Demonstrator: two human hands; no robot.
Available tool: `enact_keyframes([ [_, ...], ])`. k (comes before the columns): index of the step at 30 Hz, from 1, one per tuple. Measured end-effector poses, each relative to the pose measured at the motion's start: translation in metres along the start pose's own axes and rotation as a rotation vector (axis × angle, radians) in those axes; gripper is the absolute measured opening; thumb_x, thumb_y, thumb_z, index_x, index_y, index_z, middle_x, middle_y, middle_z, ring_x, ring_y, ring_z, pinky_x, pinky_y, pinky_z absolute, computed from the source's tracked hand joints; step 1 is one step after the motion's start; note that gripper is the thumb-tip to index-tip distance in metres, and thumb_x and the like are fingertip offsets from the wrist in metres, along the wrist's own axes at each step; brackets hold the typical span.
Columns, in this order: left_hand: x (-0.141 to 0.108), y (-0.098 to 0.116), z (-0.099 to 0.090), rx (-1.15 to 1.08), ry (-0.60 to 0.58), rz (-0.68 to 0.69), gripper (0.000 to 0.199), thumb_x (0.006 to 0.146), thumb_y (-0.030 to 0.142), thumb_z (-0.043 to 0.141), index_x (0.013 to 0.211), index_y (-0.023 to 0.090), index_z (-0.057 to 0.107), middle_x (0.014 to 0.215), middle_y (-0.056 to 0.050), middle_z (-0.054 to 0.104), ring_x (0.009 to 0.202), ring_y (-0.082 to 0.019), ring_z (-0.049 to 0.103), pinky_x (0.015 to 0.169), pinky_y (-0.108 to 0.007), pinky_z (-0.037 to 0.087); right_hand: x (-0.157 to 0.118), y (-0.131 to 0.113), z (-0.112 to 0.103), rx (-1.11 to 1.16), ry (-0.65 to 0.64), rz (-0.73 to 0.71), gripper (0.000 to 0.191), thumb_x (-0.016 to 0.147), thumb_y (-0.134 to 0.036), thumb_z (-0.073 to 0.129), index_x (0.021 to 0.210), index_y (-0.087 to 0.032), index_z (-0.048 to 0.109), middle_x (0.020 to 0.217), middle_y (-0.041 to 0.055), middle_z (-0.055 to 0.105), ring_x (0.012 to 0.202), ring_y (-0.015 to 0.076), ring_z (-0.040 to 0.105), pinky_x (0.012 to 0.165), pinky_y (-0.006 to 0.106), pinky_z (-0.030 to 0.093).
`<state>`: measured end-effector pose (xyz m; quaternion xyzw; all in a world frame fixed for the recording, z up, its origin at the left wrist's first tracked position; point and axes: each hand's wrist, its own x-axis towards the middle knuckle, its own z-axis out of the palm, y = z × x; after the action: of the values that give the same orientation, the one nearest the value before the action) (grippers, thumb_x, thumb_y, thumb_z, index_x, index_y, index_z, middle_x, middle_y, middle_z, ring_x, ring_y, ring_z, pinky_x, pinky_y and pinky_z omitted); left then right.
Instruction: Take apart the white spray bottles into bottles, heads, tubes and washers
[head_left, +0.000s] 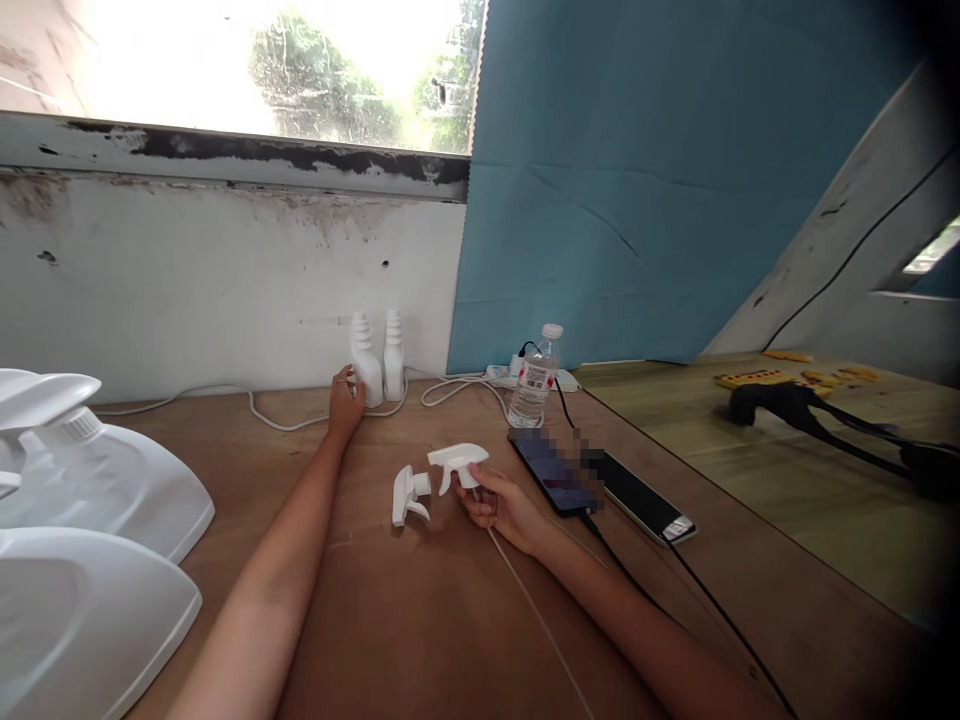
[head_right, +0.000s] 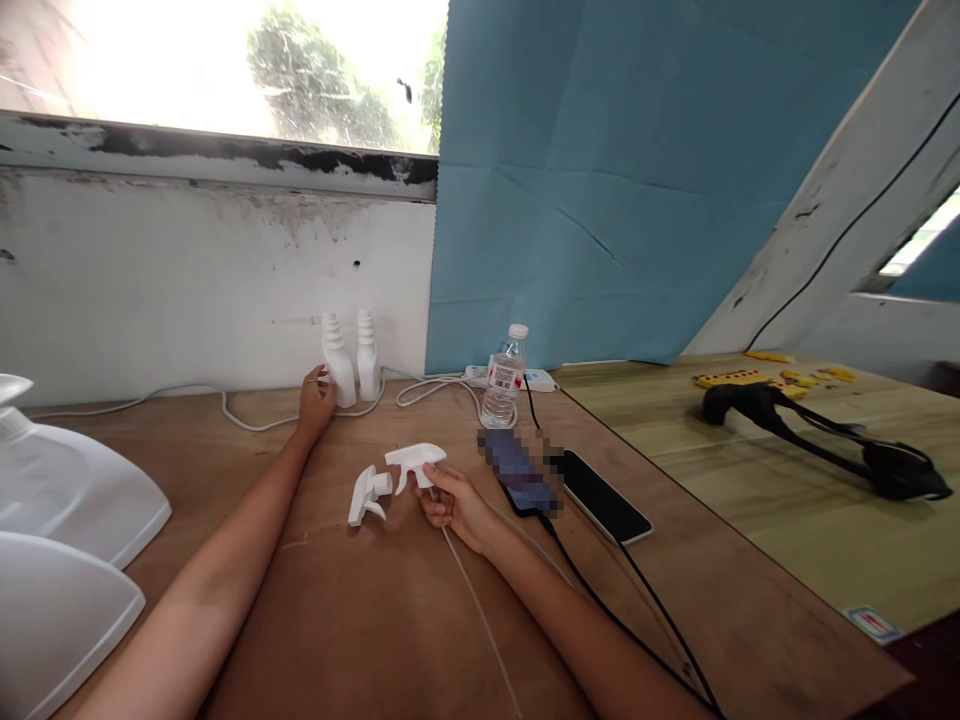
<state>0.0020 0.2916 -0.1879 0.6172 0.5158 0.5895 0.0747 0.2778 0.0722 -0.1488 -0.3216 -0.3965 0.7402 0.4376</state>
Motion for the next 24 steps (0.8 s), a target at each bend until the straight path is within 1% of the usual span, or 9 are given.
enact_keyframes([
  [2,-0.002,0.001,0.002,-0.016,-0.040,0.006,0.050,0.086,0.030,0.053,0.133,0.014,0.044,0.121,-0.017,0.054,0.093,-0.022,0.059,0.080,-0.037,0.051,0.000,0.000,0.000,0.050,-0.001,0.012,0.029,0.076,-0.040,0.073,0.086,-0.016,0.059,0.073,0.0022,0.055,0.051,0.0048,0.036,0.044,0.019,0.021],
  [4,-0.004,0.002,0.004,-0.024,-0.078,0.010,0.054,0.085,0.035,0.057,0.133,0.015,0.044,0.122,-0.017,0.054,0.095,-0.022,0.060,0.080,-0.036,0.051,0.000,0.001,0.000,0.066,0.021,-0.003,0.030,0.073,-0.036,0.076,0.084,-0.016,0.057,0.071,0.0014,0.054,0.053,0.0056,0.036,0.046,0.019,0.022],
  [7,-0.004,0.003,0.004,-0.013,-0.110,0.013,0.055,0.083,0.034,0.060,0.132,0.013,0.045,0.121,-0.018,0.054,0.095,-0.024,0.061,0.082,-0.038,0.051,0.002,0.005,0.001,0.043,0.088,-0.065,0.034,0.069,-0.035,0.080,0.078,-0.017,0.052,0.063,-0.0028,0.047,0.049,0.0039,0.028,0.045,0.019,0.015],
  [10,-0.003,0.002,0.003,0.022,-0.120,0.024,0.047,0.085,0.033,0.058,0.126,0.011,0.052,0.112,-0.017,0.057,0.094,-0.024,0.060,0.087,-0.041,0.048,0.002,0.010,0.004,0.018,0.129,-0.109,0.037,0.067,-0.037,0.081,0.076,-0.017,0.050,0.057,-0.0068,0.037,0.047,0.0032,0.019,0.044,0.019,0.007],
  [13,-0.002,0.002,0.003,0.055,-0.140,0.032,0.035,0.088,0.033,0.056,0.116,0.012,0.058,0.100,-0.012,0.061,0.093,-0.023,0.060,0.089,-0.043,0.047,0.001,0.013,0.008,-0.044,0.175,-0.161,0.038,0.067,-0.040,0.080,0.077,-0.017,0.051,0.055,-0.0086,0.031,0.046,0.0033,0.017,0.043,0.020,0.005],
  [15,-0.001,0.002,0.003,0.070,-0.153,0.032,0.031,0.090,0.036,0.056,0.112,0.014,0.058,0.102,-0.008,0.062,0.093,-0.020,0.060,0.086,-0.042,0.049,0.000,0.013,0.009,-0.101,0.216,-0.205,0.039,0.068,-0.044,0.079,0.076,-0.018,0.051,0.055,-0.0088,0.029,0.046,0.0035,0.018,0.042,0.019,0.007],
  [17,-0.002,0.003,0.003,0.083,-0.151,0.031,0.031,0.090,0.036,0.056,0.112,0.013,0.058,0.103,-0.008,0.062,0.092,-0.019,0.060,0.085,-0.041,0.049,-0.001,0.014,0.010,-0.156,0.250,-0.241,0.039,0.069,-0.046,0.076,0.076,-0.018,0.051,0.054,-0.0089,0.029,0.045,0.0037,0.018,0.040,0.019,0.007],
  [19,-0.003,0.006,0.001,0.093,-0.129,0.034,0.033,0.089,0.033,0.057,0.114,0.012,0.058,0.098,-0.010,0.062,0.090,-0.021,0.059,0.087,-0.042,0.047,0.000,0.014,0.009,-0.209,0.268,-0.265,0.038,0.071,-0.049,0.075,0.077,-0.018,0.053,0.054,-0.0090,0.028,0.044,0.0038,0.018,0.039,0.019,0.007],
  [24,-0.011,0.020,-0.009,0.103,-0.028,0.056,0.035,0.087,0.029,0.052,0.117,0.011,0.055,0.100,-0.014,0.058,0.092,-0.025,0.056,0.092,-0.043,0.042,-0.001,0.010,0.003,-0.361,0.316,-0.319,0.038,0.070,-0.051,0.074,0.083,-0.017,0.062,0.051,-0.0080,0.030,0.043,0.0042,0.020,0.038,0.019,0.011],
])
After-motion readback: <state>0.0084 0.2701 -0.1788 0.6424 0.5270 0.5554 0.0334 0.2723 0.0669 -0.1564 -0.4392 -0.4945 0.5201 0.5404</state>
